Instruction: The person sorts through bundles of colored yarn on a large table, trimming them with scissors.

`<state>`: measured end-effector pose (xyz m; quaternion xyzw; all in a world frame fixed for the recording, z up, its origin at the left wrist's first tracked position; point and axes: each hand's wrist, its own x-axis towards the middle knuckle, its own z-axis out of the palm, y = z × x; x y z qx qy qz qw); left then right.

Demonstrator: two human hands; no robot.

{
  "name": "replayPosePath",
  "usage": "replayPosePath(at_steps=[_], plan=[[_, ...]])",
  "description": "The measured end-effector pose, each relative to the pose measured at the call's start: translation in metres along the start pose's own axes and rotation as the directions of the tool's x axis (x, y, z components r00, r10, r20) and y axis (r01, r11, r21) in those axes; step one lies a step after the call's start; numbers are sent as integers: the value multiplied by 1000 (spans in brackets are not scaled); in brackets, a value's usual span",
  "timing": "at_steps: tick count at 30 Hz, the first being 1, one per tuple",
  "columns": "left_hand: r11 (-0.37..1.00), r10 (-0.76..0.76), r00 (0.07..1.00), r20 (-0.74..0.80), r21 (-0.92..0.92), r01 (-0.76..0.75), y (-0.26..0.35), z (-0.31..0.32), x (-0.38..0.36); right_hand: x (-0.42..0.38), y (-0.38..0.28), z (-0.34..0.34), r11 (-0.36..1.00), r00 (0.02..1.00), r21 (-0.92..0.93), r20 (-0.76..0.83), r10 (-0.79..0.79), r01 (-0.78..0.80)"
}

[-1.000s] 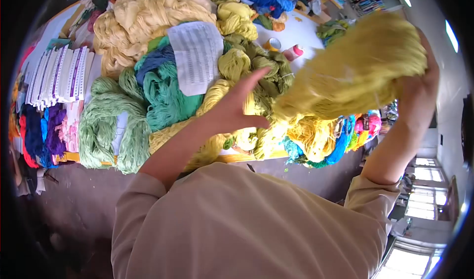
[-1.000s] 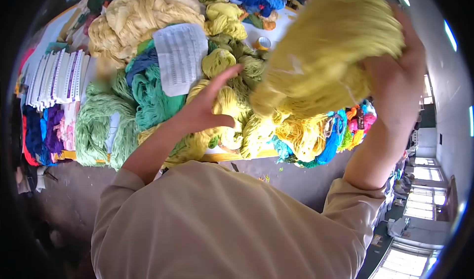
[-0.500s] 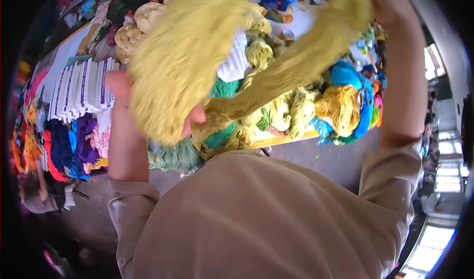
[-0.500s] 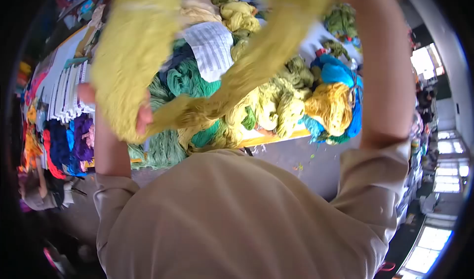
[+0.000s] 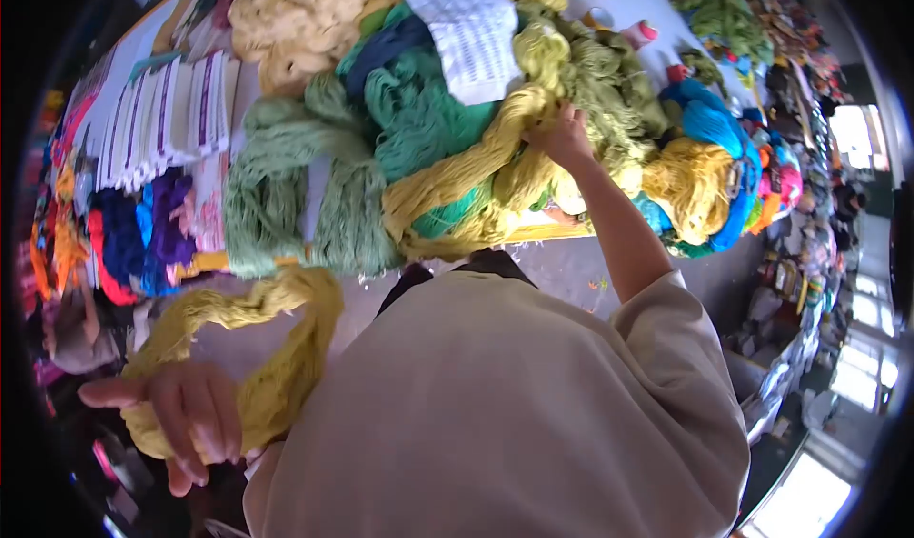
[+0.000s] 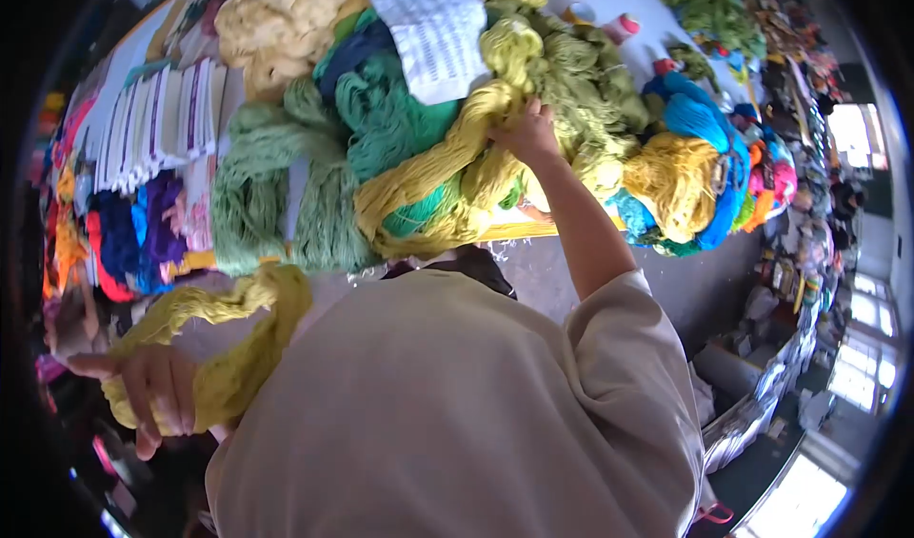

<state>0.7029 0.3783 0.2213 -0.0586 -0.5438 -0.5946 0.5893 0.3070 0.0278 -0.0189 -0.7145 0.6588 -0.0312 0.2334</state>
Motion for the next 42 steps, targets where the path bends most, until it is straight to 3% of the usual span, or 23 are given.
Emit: replayPosePath(at_steps=[1,4,5,6,8,10,11,13,17,18,19,22,23,24,26,29,31,33,35,36,38,40,42], plan=[[997,-42,999,-17,68,43,-2,-1,-4,0,2,5,994,1000,105,-3,-15,15],[940,147,911,-384,340,-9,-25,27,-43,10,24,-7,965,971,-149,-70,-230,217],[928,153,891,-427,373,19,-32,31,-53,12,21,-36,954,981,-246,131,-142,171],[866,317,724,-612,499,42,-54,54,-57,3,23,-58,930,970,-276,51,-239,244],[849,353,605,-714,516,114,-78,72,-56,8,53,-78,914,941,-275,-74,-329,298],[856,349,596,-723,505,110,-103,77,-53,-16,57,-98,915,894,-147,-201,-400,376],[848,356,529,-770,504,164,-115,79,-52,-20,77,-90,824,756,-214,-329,-567,525],[853,331,435,-837,463,242,-141,79,-52,-62,79,-84,796,737,-57,-343,-582,602],[778,173,308,-936,321,540,-209,72,-54,-149,73,-69,664,785,548,21,-619,509],[738,133,268,-954,276,616,-231,73,-44,-157,70,-74,492,635,633,1,-773,598],[674,103,359,-928,330,660,-254,66,-44,-164,64,-85,431,566,736,78,-821,522],[851,-319,192,-928,-192,488,-319,65,16,-165,47,-123,241,344,911,120,-931,335],[846,-324,192,-926,-192,498,-330,60,17,-165,47,-122,235,351,913,112,-930,333],[483,-230,445,-866,295,824,-342,54,16,-164,48,-120,201,302,958,133,-944,204],[-70,-297,654,-696,699,712,-353,52,13,-165,55,-119,163,251,984,142,-958,66],[435,-468,586,-662,405,804,-355,55,16,-164,70,-119,103,305,994,88,-948,34],[617,-533,577,-619,183,765,-352,58,15,-164,86,-121,188,402,982,187,-896,-38],[613,-537,538,-650,138,778,-351,62,7,-164,100,-123,217,431,975,214,-876,-43],[561,-509,504,-698,175,809,-347,75,8,-162,108,-123,180,516,947,298,-803,-266],[642,-546,350,-761,-112,758,-342,88,12,-161,109,-129,187,535,950,296,-791,-249],[695,-592,199,-781,-370,616,-347,98,29,-152,120,-130,150,548,968,240,-801,-203],[771,-423,297,-856,-168,614,-357,97,47,-141,127,-137,113,557,982,181,-811,-154],[746,-319,399,-860,32,665,-356,94,54,-132,127,-152,-102,619,992,-32,-785,-77]])
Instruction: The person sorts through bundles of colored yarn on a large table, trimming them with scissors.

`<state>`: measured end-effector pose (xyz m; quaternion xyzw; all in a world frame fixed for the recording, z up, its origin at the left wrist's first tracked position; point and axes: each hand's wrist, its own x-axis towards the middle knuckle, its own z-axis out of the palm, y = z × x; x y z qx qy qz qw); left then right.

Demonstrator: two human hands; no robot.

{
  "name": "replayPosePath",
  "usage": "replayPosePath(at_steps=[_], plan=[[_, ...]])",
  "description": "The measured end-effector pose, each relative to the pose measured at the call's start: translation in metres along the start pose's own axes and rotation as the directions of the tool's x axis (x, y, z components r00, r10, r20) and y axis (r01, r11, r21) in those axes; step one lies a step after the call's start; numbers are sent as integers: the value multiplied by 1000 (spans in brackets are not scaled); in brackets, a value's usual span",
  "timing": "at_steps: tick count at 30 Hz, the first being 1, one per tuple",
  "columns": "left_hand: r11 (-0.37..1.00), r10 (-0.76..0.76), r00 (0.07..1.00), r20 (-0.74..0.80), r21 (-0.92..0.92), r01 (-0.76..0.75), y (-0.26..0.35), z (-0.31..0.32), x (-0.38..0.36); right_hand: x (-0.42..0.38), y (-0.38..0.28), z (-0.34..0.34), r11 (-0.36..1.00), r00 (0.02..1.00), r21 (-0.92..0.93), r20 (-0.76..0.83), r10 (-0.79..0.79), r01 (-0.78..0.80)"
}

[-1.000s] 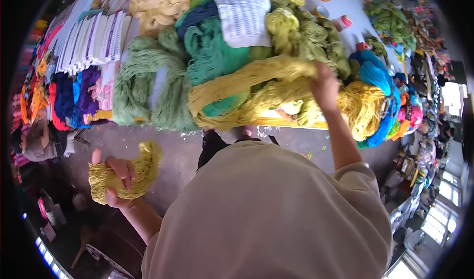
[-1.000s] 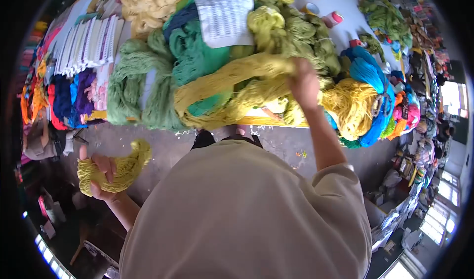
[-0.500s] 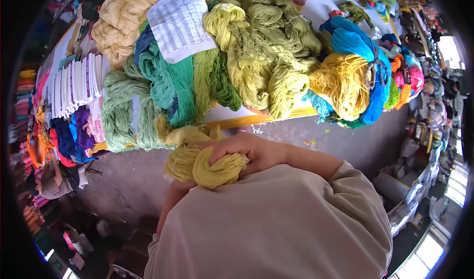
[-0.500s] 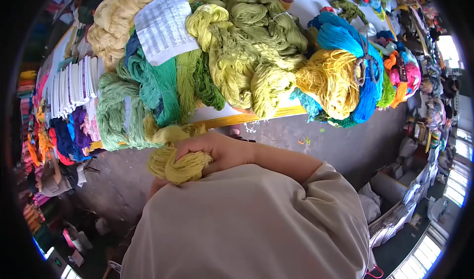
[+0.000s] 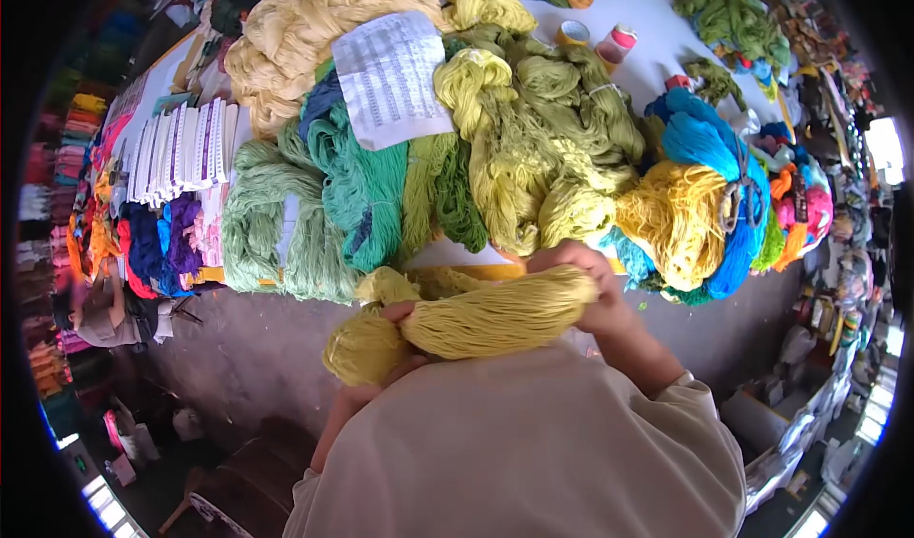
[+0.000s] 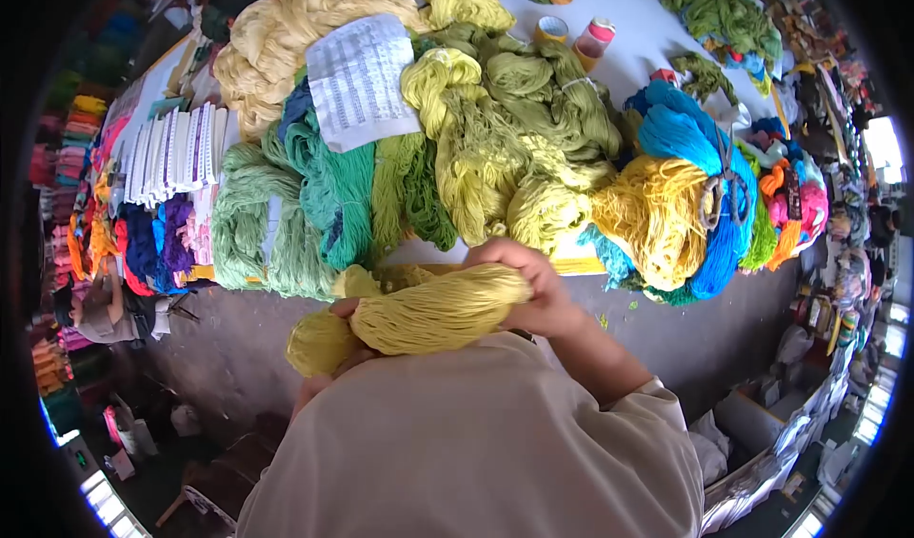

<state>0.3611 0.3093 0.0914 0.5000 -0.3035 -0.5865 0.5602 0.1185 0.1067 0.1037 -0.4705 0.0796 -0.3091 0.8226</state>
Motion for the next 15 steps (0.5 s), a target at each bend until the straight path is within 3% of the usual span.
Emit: replayPosePath(at_steps=[2,5,7,8,10,12,14,15], plan=[[989,82,996,31,123,-85,14,5,5,12,-24,-1,998,996,11,-56,-65,66],[990,131,991,-14,47,-130,38,13,11,35,-43,-16,988,985,49,-96,-140,145],[974,223,971,-87,45,-220,47,5,15,54,-56,-40,982,958,-63,-218,-185,175],[968,249,962,-114,72,-243,51,-2,10,69,-63,-43,970,933,-32,-268,-241,241],[952,297,917,-268,156,-263,53,-15,-9,89,-73,-82,971,878,-70,-415,-237,229],[903,429,857,-284,116,-414,69,-29,-30,115,-81,-120,968,838,-151,-484,-251,202],[824,549,756,-358,80,-561,89,-26,-43,137,-61,-179,925,701,-378,-667,-253,-25],[801,584,746,-322,80,-593,93,-32,-48,142,-43,-211,634,632,-667,-695,-343,-390]])
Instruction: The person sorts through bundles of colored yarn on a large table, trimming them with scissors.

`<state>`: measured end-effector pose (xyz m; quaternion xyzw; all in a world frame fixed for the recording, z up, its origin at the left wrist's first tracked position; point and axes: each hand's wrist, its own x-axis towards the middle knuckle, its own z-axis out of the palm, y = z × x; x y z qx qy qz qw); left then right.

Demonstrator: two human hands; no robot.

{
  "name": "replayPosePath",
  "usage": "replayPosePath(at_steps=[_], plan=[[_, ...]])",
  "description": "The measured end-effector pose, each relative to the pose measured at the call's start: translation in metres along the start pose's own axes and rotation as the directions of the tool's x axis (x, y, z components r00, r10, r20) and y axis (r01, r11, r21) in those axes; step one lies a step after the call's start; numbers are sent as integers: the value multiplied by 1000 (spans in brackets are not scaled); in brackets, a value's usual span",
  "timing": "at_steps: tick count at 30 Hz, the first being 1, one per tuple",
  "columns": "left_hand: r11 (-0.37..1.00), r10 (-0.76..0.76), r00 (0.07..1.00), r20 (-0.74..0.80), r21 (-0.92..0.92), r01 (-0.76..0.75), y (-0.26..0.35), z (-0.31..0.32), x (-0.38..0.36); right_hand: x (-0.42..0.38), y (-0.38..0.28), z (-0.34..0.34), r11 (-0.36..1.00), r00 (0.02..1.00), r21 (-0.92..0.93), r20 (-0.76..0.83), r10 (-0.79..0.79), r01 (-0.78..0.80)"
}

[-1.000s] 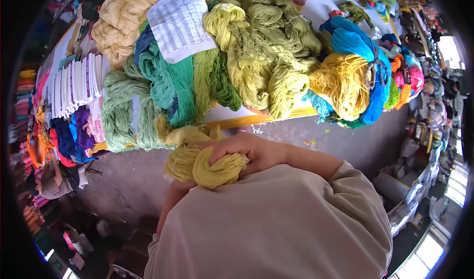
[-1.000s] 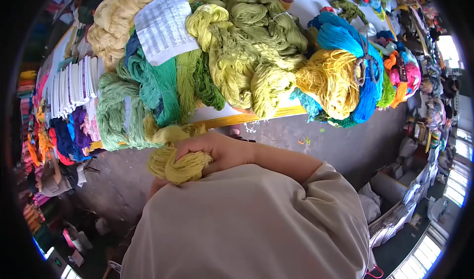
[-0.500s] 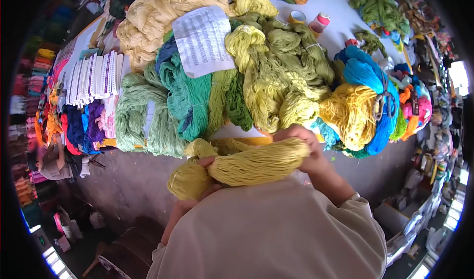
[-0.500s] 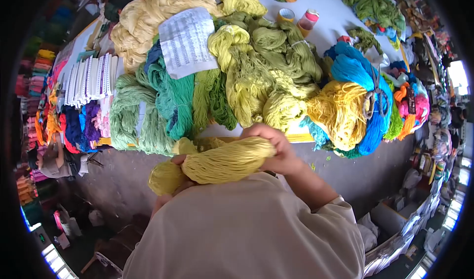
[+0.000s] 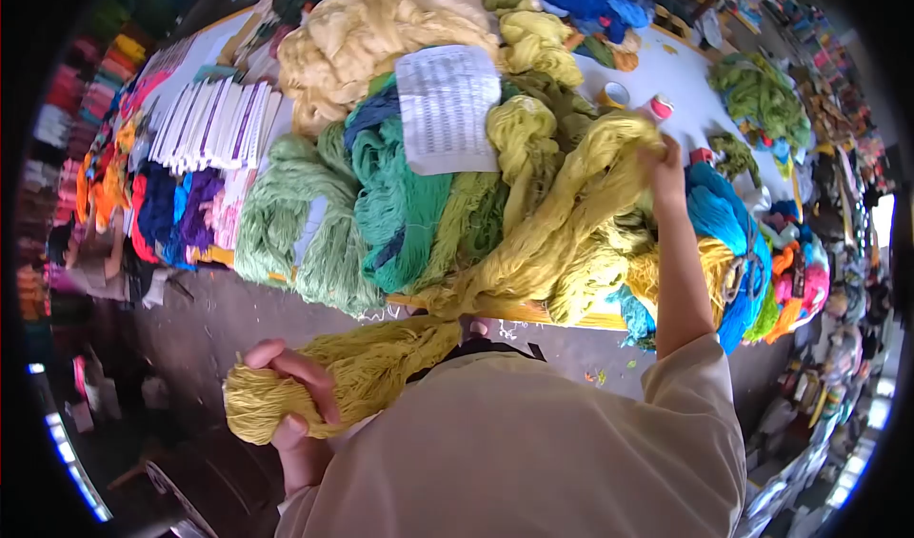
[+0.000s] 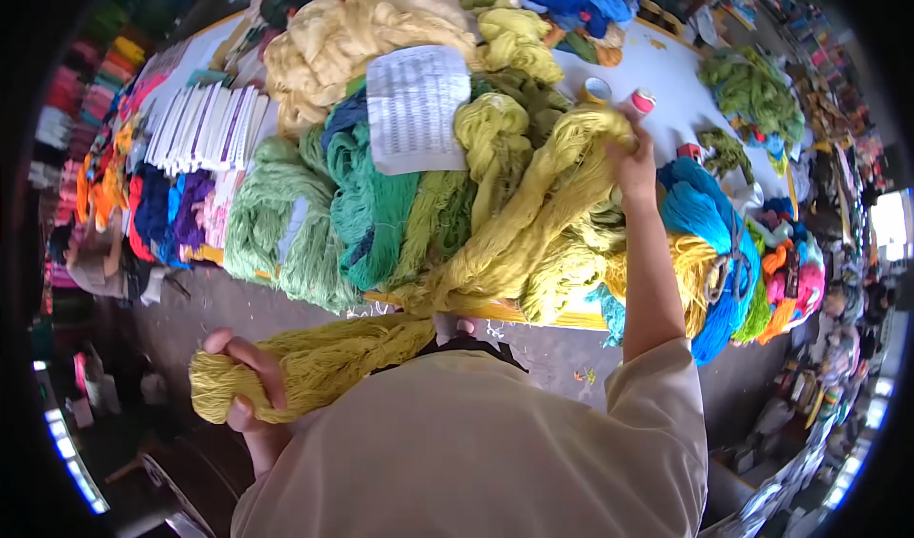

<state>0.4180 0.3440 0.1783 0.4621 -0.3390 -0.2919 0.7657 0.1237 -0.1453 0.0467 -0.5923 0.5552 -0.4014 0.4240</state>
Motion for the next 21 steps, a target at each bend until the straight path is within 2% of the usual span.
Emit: replayPosePath(at_steps=[1,2,3,4,5,6,7,8,9,11,12,14,15,16,18,19,21], plan=[[999,39,999,30,-14,-38,5,-7,1,20,43,1,838,955,-479,2,-297,262],[1000,-5,998,-64,27,6,8,-3,1,16,47,16,785,920,-507,45,-390,358],[993,-90,992,-85,67,96,8,-7,1,14,51,34,754,870,-455,108,-481,474],[977,-175,978,-109,103,186,7,-12,4,-5,29,60,762,873,-439,137,-468,477],[976,-182,982,-49,111,186,-1,-15,11,-20,16,90,723,801,-349,197,-565,596],[953,-272,960,-67,118,278,-4,-16,13,-45,-18,117,676,707,-221,318,-632,703],[922,-360,929,-84,118,368,-7,-15,16,-59,-27,143,612,648,-259,486,-586,747],[896,-420,907,-32,143,420,-10,-13,24,-77,-29,170,615,661,-338,618,-426,712],[867,-479,878,16,166,470,-14,-13,34,-96,-58,194,597,647,-429,734,-207,678],[877,-418,891,177,335,345,-32,-25,49,-108,-53,236,562,587,-367,761,-276,741],[850,-511,846,151,236,471,-37,-29,49,-107,-50,252,492,557,-373,773,-304,787],[843,-530,840,113,179,508,-41,-46,55,-101,-46,272,486,575,-387,748,-332,784],[835,-546,833,92,136,533,-42,-54,57,-97,-46,272,437,561,-384,716,-415,813],[840,-541,838,68,90,535,-44,-62,58,-89,-44,271,440,573,-401,720,-390,804],[823,-568,821,65,80,563,-47,-83,66,-66,-42,260,579,536,-234,728,-429,781],[817,-576,816,50,81,571,-50,-91,72,-63,-52,249,760,721,-277,605,-337,588],[822,-567,821,62,95,561,-56,-101,85,-34,-45,223,951,922,-122,308,-237,285]])
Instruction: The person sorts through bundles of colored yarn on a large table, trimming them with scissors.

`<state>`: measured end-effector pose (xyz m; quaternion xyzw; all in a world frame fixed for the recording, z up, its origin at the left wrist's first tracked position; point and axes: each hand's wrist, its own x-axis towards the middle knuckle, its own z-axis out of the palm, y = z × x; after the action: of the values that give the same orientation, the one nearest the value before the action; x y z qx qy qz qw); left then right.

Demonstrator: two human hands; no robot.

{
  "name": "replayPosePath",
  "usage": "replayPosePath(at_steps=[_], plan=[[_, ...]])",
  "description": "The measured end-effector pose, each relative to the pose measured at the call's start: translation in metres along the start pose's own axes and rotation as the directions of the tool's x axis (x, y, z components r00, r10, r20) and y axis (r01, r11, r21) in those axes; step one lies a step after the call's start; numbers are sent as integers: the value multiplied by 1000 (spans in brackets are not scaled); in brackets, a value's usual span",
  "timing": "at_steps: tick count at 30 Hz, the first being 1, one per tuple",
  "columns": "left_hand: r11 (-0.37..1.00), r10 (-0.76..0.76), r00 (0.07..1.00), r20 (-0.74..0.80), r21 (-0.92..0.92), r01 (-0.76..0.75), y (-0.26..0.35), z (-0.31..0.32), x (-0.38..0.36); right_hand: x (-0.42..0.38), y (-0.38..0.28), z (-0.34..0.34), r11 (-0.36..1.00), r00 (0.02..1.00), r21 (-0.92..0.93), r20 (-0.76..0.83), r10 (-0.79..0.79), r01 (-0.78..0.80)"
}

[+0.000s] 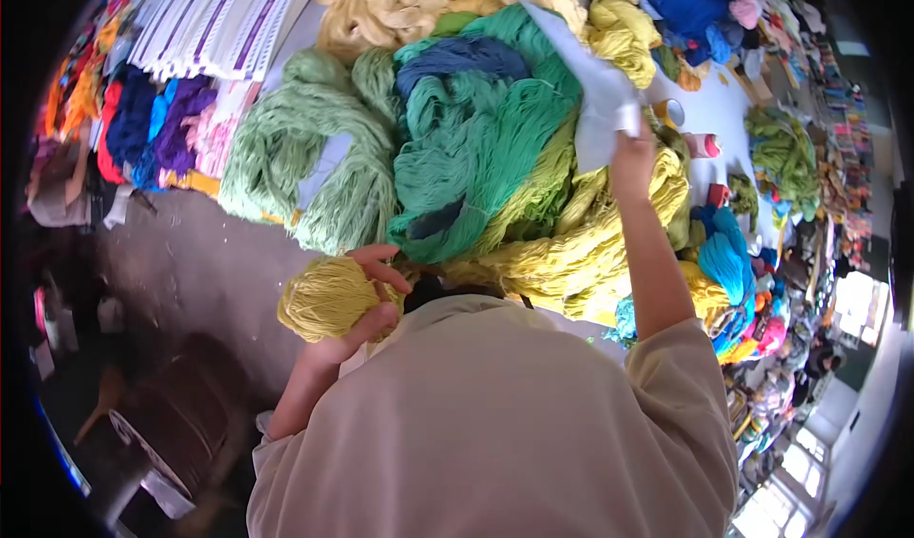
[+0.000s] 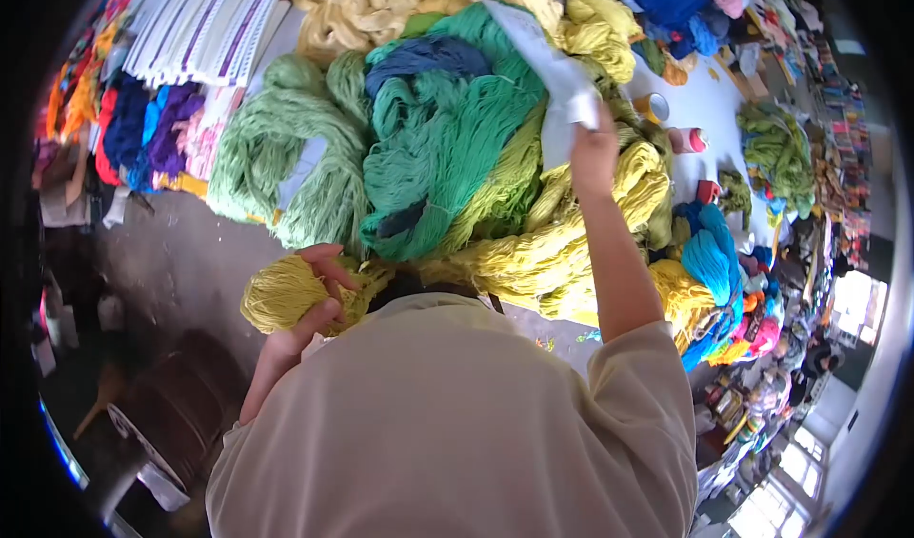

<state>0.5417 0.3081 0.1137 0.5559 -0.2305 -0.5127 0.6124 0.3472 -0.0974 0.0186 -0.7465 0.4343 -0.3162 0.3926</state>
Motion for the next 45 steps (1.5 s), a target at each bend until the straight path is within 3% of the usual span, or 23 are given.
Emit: replayPosePath(at_steps=[2,4,7,9,10,12,13,15,18,19,20,23,28,31,32,33,34,35,36,38,41,42,45], plan=[[999,-33,999,-13,-41,33,1,-9,13,10,-28,-42,904,946,411,-228,230,-121],[995,-69,997,46,-73,72,6,-11,26,10,-59,-87,806,871,590,-369,323,-49],[993,-111,985,133,-25,115,10,-10,47,-21,-68,-153,917,793,341,-607,47,207],[990,-129,972,196,-28,137,11,-6,60,-52,-73,-185,989,696,-73,-704,-144,131],[986,-147,964,221,-40,160,9,-3,65,-68,-67,-198,955,673,-257,-680,-290,152],[987,-145,957,251,-30,157,5,5,75,-103,-50,-216,794,721,-604,-581,-379,-69],[988,-151,960,236,5,154,6,10,78,-111,-48,-217,698,784,-713,-467,-408,-62],[987,-161,962,220,50,154,2,19,80,-119,-30,-202,762,876,-647,-385,-290,-32],[990,-122,972,199,90,106,-15,32,79,-120,29,-195,664,987,-743,-38,-158,78],[993,-105,981,163,77,93,-20,38,75,-120,61,-194,676,997,-734,79,2,57],[995,-83,989,124,66,75,-22,46,71,-115,46,-179,560,950,-821,79,302,-110],[991,-100,995,16,89,98,-13,76,47,-85,64,-176,666,908,-746,291,303,17],[986,-88,977,-193,124,114,-22,107,2,-23,50,-156,758,948,-633,313,65,158],[994,-64,943,-327,64,89,-30,124,-22,-32,84,-132,631,933,-736,356,52,246],[998,-63,903,-425,-49,46,-41,130,-27,-47,108,-119,575,944,-753,304,-127,320],[995,-42,888,-457,-102,-5,-46,135,-31,-53,110,-109,605,958,-754,281,-52,254],[1000,18,894,-447,-12,-26,-51,135,-31,-67,100,-100,611,958,-742,265,-110,276],[981,54,922,-384,191,22,-40,145,-29,-85,74,-102,735,965,-628,213,-154,256],[963,155,920,-361,261,-60,-44,150,-26,-103,58,-108,813,946,-499,262,-188,300],[951,204,888,-411,298,-80,-22,191,-20,-143,65,-102,841,928,-397,214,-305,368],[892,321,907,-271,408,-194,1,217,-12,-186,60,-125,896,918,-233,220,-330,378],[843,391,893,-224,477,-250,3,212,-9,-199,64,-132,888,927,-275,191,-324,367],[861,463,885,-59,267,-433,21,233,2,-230,80,-158,905,964,-333,126,-234,263]])
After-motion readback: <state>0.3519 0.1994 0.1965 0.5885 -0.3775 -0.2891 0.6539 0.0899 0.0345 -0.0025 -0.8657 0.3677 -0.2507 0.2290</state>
